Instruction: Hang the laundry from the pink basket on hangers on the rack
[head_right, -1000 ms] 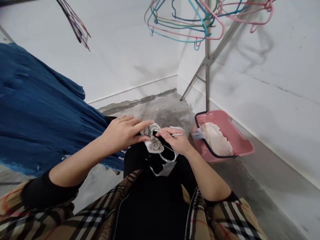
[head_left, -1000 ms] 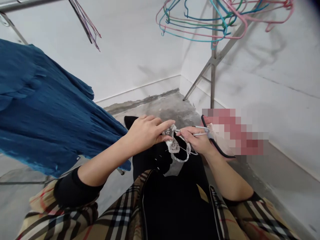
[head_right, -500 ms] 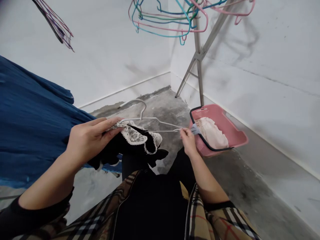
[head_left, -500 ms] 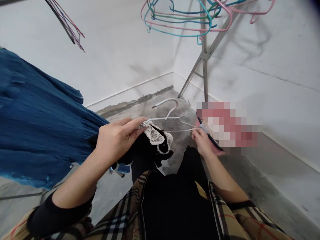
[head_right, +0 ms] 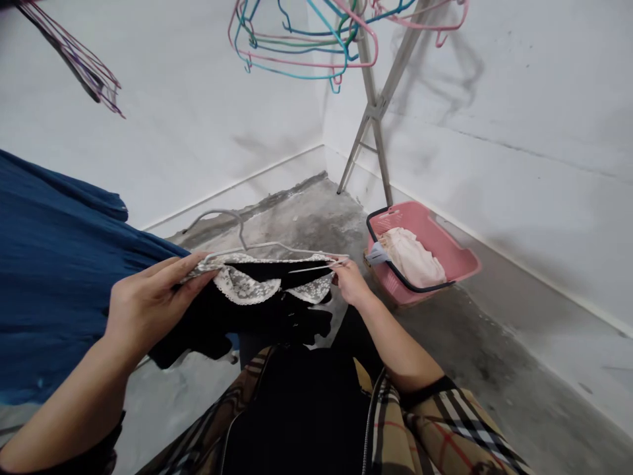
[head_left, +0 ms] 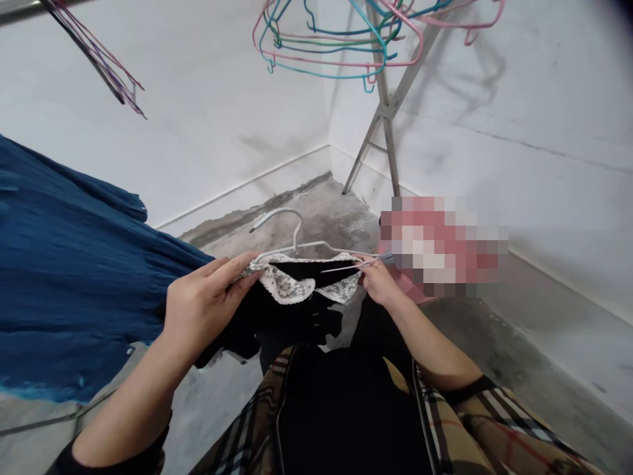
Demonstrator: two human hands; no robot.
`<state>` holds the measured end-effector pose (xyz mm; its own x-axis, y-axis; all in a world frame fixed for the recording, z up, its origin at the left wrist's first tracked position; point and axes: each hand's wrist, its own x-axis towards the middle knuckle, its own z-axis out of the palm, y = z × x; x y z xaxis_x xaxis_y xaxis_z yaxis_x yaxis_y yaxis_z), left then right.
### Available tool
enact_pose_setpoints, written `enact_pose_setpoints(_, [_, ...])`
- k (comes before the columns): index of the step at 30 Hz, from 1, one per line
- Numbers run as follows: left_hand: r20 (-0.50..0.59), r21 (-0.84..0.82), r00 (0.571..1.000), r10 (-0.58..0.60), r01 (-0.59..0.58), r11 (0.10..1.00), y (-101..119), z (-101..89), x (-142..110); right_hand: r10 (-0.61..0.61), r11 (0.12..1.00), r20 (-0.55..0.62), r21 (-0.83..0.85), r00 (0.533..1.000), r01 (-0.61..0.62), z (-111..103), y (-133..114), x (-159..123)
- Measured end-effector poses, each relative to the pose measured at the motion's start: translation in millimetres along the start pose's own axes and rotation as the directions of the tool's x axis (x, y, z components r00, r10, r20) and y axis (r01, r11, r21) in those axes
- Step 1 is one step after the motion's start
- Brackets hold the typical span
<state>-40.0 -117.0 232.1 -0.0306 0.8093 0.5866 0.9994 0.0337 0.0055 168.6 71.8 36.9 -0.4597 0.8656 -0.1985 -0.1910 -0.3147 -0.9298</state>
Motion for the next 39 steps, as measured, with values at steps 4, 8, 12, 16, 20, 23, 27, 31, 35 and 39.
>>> enact_pose_setpoints(4, [-0.035,-0.063,0.997,-0.075,0.072,0.995,-15.7,11.2,-12.5,-0.04,0.99,-0.071,0.136,0.997,0.049,-7.2,-22.4,-2.4])
enact_pose_setpoints(8, [-0.037,-0.112,0.988,-0.147,0.142,0.983,-18.8,18.9,-19.3,-0.12,0.974,-0.184,0.168,0.976,0.151,-8.1,-37.3,-2.6])
enact_pose_setpoints(12, [-0.023,-0.133,0.982,-0.185,0.18,0.974,-21.5,22.7,-25.1,-0.197,0.962,-0.239,0.141,0.951,0.235,-9.6,-47.4,-3.8])
enact_pose_setpoints(16, [-0.016,-0.12,0.975,-0.221,0.218,0.969,-26.0,25.7,-30.8,-0.253,0.957,-0.211,0.086,0.944,0.275,-10.3,-57.1,-9.1])
enact_pose_setpoints(20, [-0.014,-0.13,0.976,-0.217,0.213,0.968,-28.2,29.3,-35.8,-0.29,0.955,-0.161,0.021,0.943,0.297,-10.9,-67.4,-16.0])
enact_pose_setpoints(23, [-0.022,-0.116,0.969,-0.245,0.241,0.964,-28.7,32.3,-38.5,-0.355,0.935,-0.154,-0.072,0.922,0.348,-11.2,-73.7,-20.1])
enact_pose_setpoints(27, [-0.041,-0.146,0.949,-0.312,0.303,0.942,-31.7,34.1,-42.5,-0.429,0.89,-0.121,-0.227,0.895,0.396,-11.1,-79.9,-23.3])
enact_pose_setpoints(31, [-0.026,-0.192,0.918,-0.396,0.384,0.903,-37.1,35.6,-49.5,-0.463,0.847,-0.06,-0.321,0.884,0.422,-10.9,-84.5,-25.0])
enact_pose_setpoints(35, [-0.051,-0.173,0.945,-0.324,0.311,0.934,-39.2,39.7,-56.9,-0.461,0.839,-0.049,-0.35,0.886,0.417,-10.9,-85.2,-24.9])
enact_pose_setpoints(39, [-0.089,-0.085,0.979,-0.185,0.177,0.98,-36.5,44.2,-63.7,-0.486,0.818,-0.075,-0.391,0.871,0.423,-10.1,-83.4,-24.4])
